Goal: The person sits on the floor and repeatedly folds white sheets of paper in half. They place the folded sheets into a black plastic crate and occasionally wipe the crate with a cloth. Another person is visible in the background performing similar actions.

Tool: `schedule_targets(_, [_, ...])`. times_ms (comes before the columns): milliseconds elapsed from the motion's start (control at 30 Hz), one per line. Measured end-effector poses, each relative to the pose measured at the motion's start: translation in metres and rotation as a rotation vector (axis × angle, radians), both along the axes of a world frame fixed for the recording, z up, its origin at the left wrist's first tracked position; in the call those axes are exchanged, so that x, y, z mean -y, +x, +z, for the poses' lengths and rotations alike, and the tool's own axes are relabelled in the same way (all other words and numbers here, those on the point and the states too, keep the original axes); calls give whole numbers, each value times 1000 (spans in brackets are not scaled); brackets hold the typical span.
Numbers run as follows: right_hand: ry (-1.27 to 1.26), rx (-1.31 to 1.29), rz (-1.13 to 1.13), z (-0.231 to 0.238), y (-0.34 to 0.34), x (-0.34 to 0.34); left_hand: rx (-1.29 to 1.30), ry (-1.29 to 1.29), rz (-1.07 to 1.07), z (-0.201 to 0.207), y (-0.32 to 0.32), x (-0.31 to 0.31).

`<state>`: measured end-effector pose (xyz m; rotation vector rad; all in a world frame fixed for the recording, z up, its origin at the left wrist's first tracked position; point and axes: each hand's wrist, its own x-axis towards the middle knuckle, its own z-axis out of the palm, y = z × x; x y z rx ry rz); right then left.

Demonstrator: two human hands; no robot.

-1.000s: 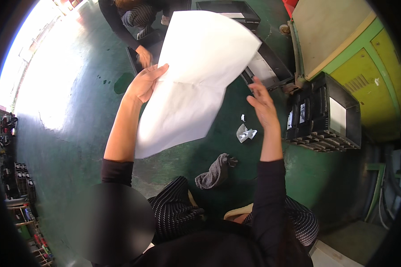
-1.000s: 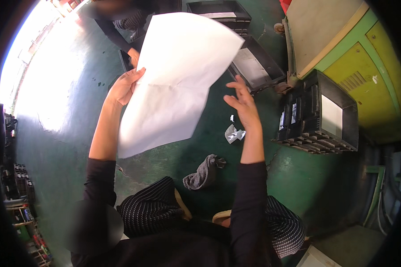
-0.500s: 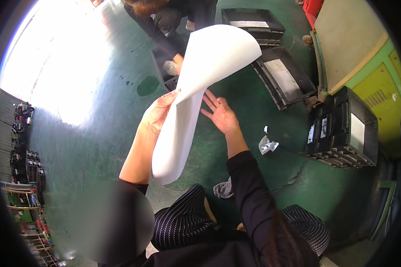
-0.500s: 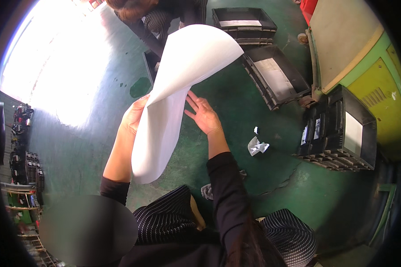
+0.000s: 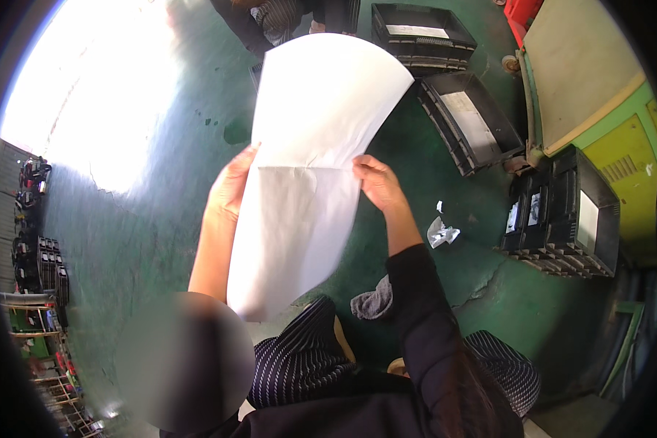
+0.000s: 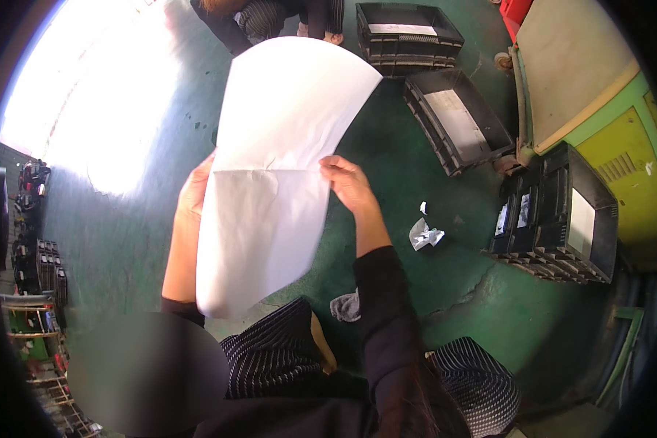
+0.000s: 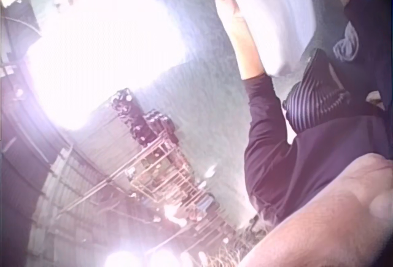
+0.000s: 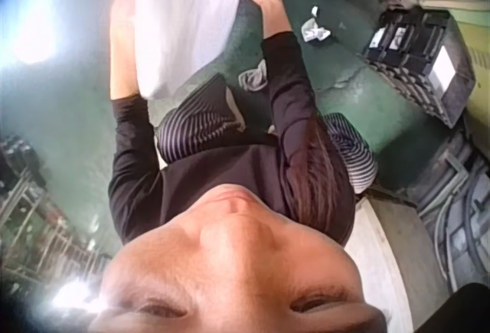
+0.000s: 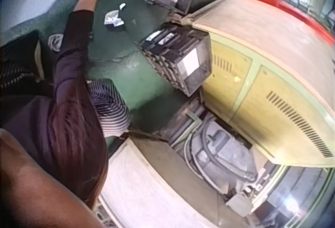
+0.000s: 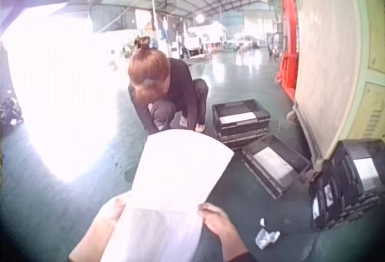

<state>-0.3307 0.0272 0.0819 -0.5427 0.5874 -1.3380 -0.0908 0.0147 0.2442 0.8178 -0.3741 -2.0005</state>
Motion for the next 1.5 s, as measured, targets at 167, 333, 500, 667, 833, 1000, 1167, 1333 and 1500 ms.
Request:
schedule_targets(167, [26, -416, -175, 36, -45, -40, 702, -380, 197, -48, 55, 21])
schedule_targets(333, [-34, -640, -258, 74, -71, -56, 600, -369, 154, -48, 35, 4])
schedule_targets(500, [-120, -809, -303, 107, -79, -64, 729, -506, -65, -51, 35, 0])
schedule_targets(667, [-207, -1133, -452, 113, -88, -68, 1024, -644, 1, -42, 27, 0])
schedule_targets(833, [-383, -1399, -511, 145, -80, -69, 1625, -760, -185, -34, 38, 11])
schedule_targets(1000, [-724, -1537, -372, 174, -50, -62, 1115, -1403, -257, -3, -72, -19])
schedule_targets(1167, [-446, -1697, -169, 205, -83, -70, 960, -1001, -340, -8, -82, 0])
schedule_targets(1333, [-235, -1373, -311, 184, -135, -88, 513, -774, -208, -9, -67, 8])
schedule_targets(1500, [-173, -1125, -461, 166, -117, -80, 434, -676, -182, -20, -69, 6])
